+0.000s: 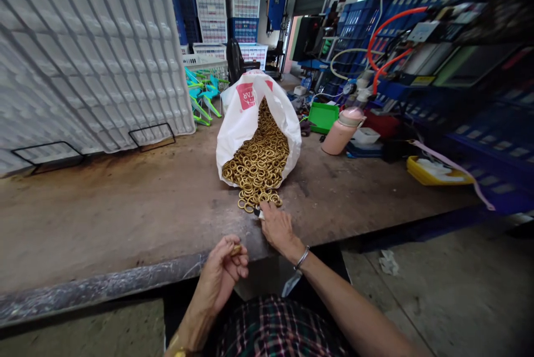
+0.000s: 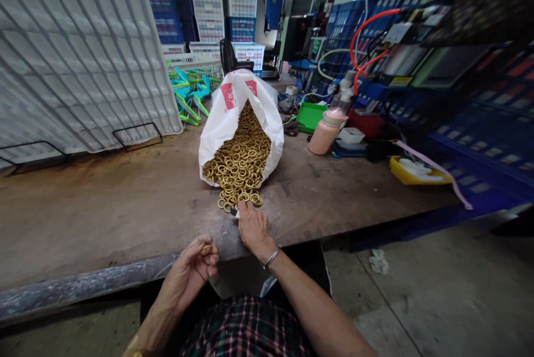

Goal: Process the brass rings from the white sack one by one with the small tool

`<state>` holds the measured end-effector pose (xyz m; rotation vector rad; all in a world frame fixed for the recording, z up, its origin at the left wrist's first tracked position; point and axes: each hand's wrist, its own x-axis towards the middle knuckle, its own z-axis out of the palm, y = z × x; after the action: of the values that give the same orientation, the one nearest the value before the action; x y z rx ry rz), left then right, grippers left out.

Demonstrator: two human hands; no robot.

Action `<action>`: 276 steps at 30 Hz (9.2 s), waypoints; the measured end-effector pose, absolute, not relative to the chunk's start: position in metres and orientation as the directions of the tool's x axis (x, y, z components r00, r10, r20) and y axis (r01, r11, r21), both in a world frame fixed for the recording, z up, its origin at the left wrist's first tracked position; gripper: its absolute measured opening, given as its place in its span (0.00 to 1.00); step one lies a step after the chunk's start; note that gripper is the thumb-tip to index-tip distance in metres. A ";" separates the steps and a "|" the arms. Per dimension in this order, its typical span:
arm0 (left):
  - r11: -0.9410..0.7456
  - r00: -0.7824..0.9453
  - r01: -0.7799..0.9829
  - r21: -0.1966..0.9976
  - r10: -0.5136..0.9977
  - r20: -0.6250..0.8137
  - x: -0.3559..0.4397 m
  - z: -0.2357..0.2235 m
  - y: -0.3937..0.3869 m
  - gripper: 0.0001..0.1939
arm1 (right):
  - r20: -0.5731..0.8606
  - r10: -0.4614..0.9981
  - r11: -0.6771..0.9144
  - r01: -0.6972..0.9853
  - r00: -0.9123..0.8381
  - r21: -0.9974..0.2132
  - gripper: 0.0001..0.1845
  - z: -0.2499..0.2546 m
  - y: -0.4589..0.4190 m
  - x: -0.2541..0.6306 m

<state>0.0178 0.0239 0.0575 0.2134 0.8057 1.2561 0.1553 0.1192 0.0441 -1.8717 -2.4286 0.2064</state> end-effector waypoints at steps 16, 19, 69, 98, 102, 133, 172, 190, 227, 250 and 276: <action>0.288 -0.156 -0.300 0.909 0.926 -0.344 0.016 0.048 0.039 0.18 | -0.021 0.790 0.200 0.291 -0.612 -0.936 0.09 0.062 0.103 0.149; 0.267 -0.187 -0.248 0.931 0.930 -0.316 0.015 0.046 0.037 0.16 | -0.062 0.819 0.125 0.282 -0.571 -0.951 0.09 0.062 0.102 0.145; 0.278 -0.047 -0.458 0.844 0.941 -0.336 0.009 0.052 0.031 0.16 | -0.002 0.868 0.223 0.394 -0.496 -0.892 0.10 0.055 0.100 0.134; 0.287 0.028 -0.793 0.537 0.898 -0.439 0.004 0.057 0.031 0.11 | -0.059 0.950 0.295 0.942 -0.307 -0.158 0.12 0.046 0.120 0.133; 0.302 0.043 -0.828 0.472 0.874 -0.484 0.000 0.055 0.035 0.10 | -0.058 0.949 0.294 0.938 -0.309 -0.185 0.13 0.046 0.122 0.134; 0.279 -0.076 -0.249 0.927 0.949 -0.306 0.005 0.049 0.035 0.15 | -0.136 0.858 0.043 0.331 -0.496 -0.943 0.10 0.058 0.105 0.125; 0.257 -0.132 -0.301 0.918 0.942 -0.307 0.006 0.042 0.032 0.17 | -0.090 0.733 0.568 0.680 -0.674 -0.464 0.12 0.057 0.094 0.128; 0.227 -0.109 -0.623 0.748 0.922 -0.371 0.007 0.051 0.033 0.13 | -0.068 0.909 0.393 0.900 -0.411 -0.188 0.12 0.055 0.137 0.114; 0.211 -0.258 -0.158 0.964 0.934 -0.247 0.000 0.048 0.052 0.17 | -0.122 0.844 0.050 0.304 -0.522 -0.951 0.10 0.065 0.123 0.116; 0.128 -0.005 -0.608 0.784 0.986 -0.165 -0.003 0.063 0.005 0.13 | 0.047 0.820 0.268 0.309 -0.571 -0.913 0.09 0.091 0.078 0.112; 0.105 -0.128 -0.506 0.856 0.972 -0.195 0.002 0.066 0.003 0.17 | -0.041 0.789 0.583 0.769 -0.612 -0.261 0.15 0.094 0.058 0.119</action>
<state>0.0019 0.0027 0.0663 0.6217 1.0057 1.4189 0.1186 0.0576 0.0939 -1.3439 -2.7242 0.3900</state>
